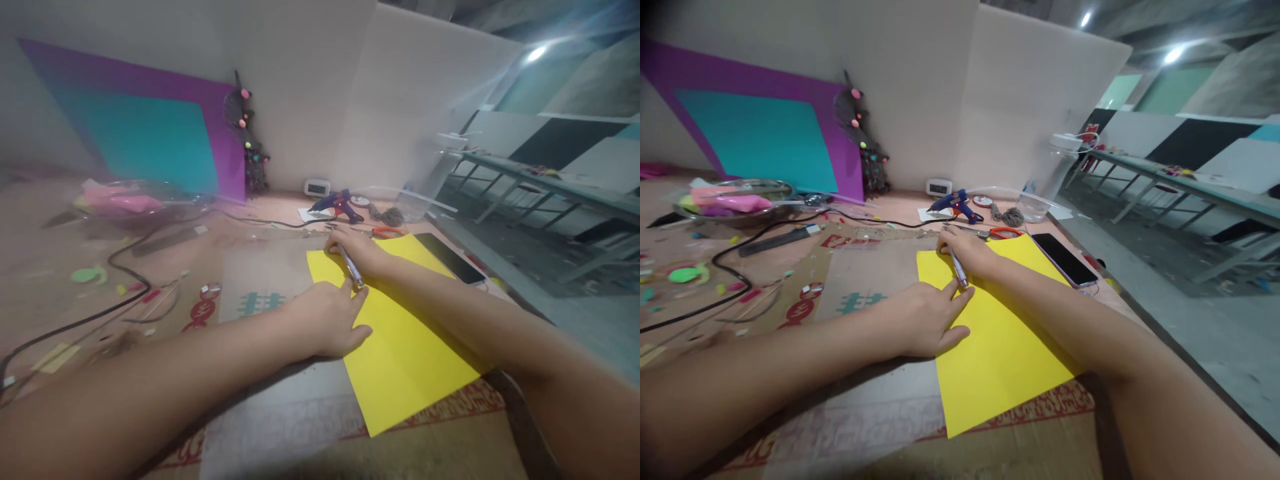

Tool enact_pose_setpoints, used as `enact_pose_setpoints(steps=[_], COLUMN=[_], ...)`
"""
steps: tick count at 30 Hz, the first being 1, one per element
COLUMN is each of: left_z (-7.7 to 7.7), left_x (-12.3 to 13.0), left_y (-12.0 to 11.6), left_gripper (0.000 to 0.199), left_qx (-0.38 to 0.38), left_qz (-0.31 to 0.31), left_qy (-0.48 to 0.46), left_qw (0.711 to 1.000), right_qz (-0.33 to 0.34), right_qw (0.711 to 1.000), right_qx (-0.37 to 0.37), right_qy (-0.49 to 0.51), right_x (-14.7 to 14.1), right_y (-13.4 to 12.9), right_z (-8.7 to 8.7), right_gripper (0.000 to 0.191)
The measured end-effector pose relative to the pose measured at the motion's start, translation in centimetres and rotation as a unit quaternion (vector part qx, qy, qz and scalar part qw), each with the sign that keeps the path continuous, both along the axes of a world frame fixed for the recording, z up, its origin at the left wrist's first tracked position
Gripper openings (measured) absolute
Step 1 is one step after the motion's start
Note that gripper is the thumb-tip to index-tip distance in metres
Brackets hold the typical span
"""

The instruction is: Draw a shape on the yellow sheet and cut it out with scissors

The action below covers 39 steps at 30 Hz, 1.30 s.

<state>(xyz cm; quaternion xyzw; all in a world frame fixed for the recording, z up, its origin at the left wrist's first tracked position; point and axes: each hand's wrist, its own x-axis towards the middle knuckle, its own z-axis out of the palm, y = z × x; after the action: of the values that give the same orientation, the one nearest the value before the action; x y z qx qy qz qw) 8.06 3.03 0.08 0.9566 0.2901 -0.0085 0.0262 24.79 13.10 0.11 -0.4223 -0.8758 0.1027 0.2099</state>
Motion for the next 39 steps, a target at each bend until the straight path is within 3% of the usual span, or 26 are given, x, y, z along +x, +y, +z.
enact_pose_setpoints(steps=[5,7,13,15,17,21,23,26,31,34,39], left_z=[-0.2,-0.2,-0.1,-0.1,-0.3,-0.4,-0.2,0.2,-0.2,-0.5,-0.6], left_x=[0.1,0.1,0.0,-0.1,-0.1,0.1,0.1,0.2,0.1,0.0,0.2], left_y=[0.1,0.1,0.1,0.1,0.1,0.2,0.2,0.1,0.1,0.2,0.4], left_gripper=[0.072,0.073,0.071,0.071,0.072,0.073,0.073,0.072,0.069,0.069,0.071], left_qx=[-0.004,-0.004,0.008,0.011,0.012,0.006,-0.002,-0.013,0.011,0.023,0.008], left_qz=[0.006,0.000,0.002,0.000,0.000,-0.002,-0.002,0.001,-0.004,0.001,-0.008], left_qy=[0.012,0.015,0.000,0.002,0.005,0.004,0.009,0.021,0.002,-0.003,-0.004], left_qw=[1.000,1.000,1.000,1.000,1.000,1.000,1.000,1.000,1.000,1.000,1.000], right_qz=[0.034,0.028,0.013,0.011,0.011,0.020,0.019,0.040,0.081,0.074,0.089], right_qw=[0.987,0.983,0.998,0.997,0.998,0.988,0.984,0.991,0.996,0.997,0.987], right_qx=[-0.150,-0.176,0.000,0.025,0.008,-0.145,-0.176,-0.126,-0.005,-0.007,-0.089], right_qy=[-0.046,-0.053,-0.066,-0.069,-0.066,-0.058,-0.037,-0.018,-0.040,-0.031,-0.097], right_x=[2.6,3.2,1.1,0.8,1.2,3.1,3.5,2.3,-1.9,-2.9,-1.3], right_y=[-1.1,-1.4,0.2,0.6,0.4,-1.1,-1.5,-1.0,0.5,0.6,-0.1], right_z=[2.2,2.5,0.5,0.4,1.0,2.3,2.3,1.4,0.1,0.7,2.5], right_gripper=[0.013,0.014,0.011,0.012,0.011,0.006,0.008,0.011,0.011,0.013,0.013])
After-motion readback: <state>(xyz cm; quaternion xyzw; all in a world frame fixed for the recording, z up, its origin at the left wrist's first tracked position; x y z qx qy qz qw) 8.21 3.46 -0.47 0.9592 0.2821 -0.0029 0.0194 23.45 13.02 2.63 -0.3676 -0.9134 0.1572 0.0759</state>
